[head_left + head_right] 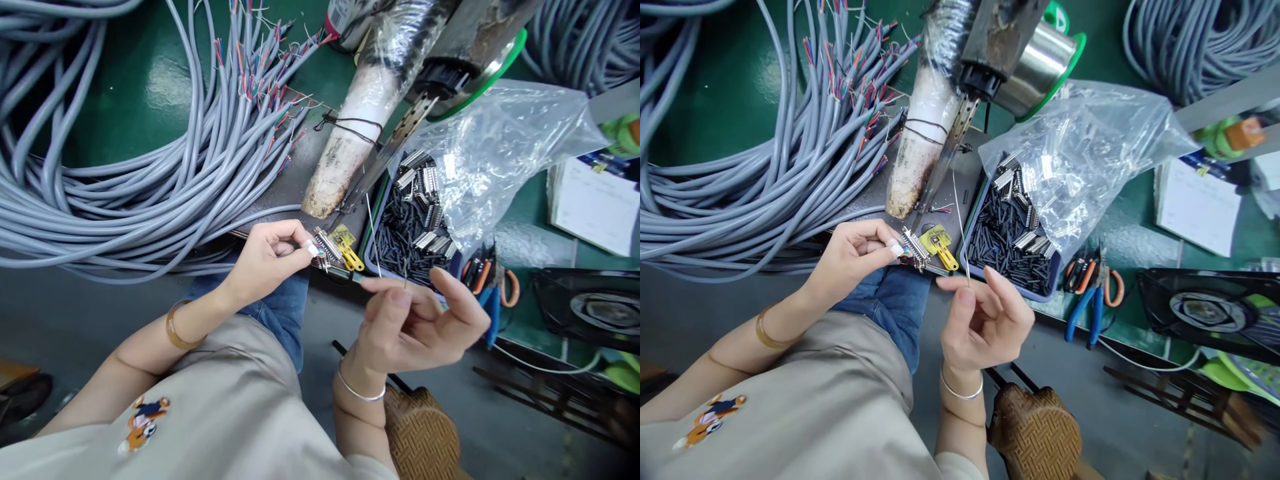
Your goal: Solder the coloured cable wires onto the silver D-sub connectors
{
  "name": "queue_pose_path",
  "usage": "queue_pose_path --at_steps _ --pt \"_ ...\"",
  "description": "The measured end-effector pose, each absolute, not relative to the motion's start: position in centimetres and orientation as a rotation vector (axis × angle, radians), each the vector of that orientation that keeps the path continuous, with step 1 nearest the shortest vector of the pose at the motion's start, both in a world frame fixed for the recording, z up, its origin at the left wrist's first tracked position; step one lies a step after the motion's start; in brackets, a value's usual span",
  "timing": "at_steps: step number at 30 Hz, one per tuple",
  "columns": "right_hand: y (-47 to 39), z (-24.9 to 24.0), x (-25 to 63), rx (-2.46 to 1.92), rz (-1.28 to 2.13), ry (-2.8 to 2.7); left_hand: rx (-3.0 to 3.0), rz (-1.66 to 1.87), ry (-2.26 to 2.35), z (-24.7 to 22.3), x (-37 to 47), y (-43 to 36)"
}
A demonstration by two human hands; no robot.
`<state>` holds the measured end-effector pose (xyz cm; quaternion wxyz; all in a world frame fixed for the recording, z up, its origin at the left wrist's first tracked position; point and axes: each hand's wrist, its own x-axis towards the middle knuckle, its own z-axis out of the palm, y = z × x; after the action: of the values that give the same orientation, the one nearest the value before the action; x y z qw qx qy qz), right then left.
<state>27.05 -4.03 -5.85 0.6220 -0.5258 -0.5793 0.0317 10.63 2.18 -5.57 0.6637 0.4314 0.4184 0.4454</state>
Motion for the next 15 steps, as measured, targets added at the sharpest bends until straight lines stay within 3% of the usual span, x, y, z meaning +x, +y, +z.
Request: queue_pose_path --at_steps 7,15 --pt "-3.0 -6.6 27.1 -1.326 0.154 -1.683 0.915 1.023 0.899 -5.6 10.8 2.3" --pt "-2.0 -7.2 27.1 -1.239 0.235 -1.644 0.919 1.059 0.923 -5.6 11.3 2.8"
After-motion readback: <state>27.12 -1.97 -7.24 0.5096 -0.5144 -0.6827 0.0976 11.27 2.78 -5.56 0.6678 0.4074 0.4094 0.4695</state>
